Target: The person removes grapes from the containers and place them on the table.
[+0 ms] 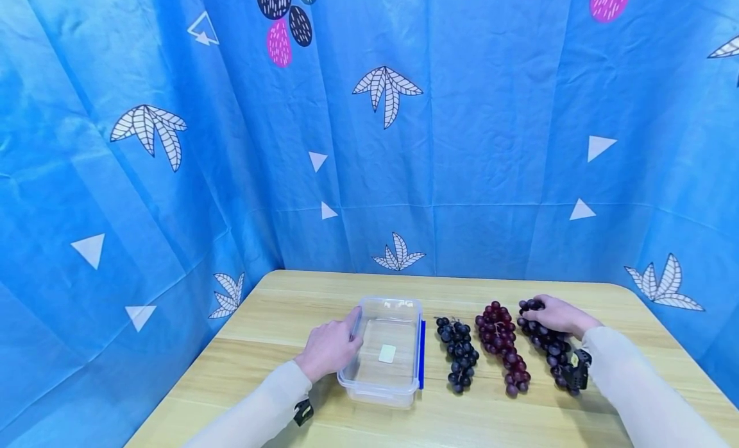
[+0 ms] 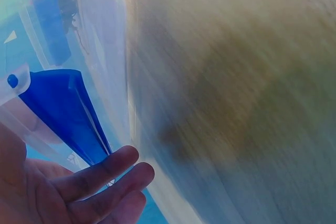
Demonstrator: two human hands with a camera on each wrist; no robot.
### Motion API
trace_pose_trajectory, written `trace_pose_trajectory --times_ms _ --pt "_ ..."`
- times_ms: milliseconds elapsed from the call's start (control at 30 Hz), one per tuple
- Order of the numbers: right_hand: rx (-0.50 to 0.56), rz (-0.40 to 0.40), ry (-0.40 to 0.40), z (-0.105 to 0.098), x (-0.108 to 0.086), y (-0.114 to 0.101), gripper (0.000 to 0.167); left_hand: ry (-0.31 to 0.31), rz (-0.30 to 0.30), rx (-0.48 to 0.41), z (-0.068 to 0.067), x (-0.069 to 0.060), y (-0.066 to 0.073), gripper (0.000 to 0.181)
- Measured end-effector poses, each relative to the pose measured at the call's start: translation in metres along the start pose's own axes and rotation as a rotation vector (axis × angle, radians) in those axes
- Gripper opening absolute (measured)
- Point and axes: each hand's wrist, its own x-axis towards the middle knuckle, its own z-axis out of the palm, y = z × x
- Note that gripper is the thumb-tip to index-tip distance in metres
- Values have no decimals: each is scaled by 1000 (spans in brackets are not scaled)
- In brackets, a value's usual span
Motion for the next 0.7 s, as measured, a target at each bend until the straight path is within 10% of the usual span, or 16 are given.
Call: trace_pose_trajectory --times_ms 700 --pt "-37 32 24 -8 -9 5 78 -10 -5 -19 0 -2 2 69"
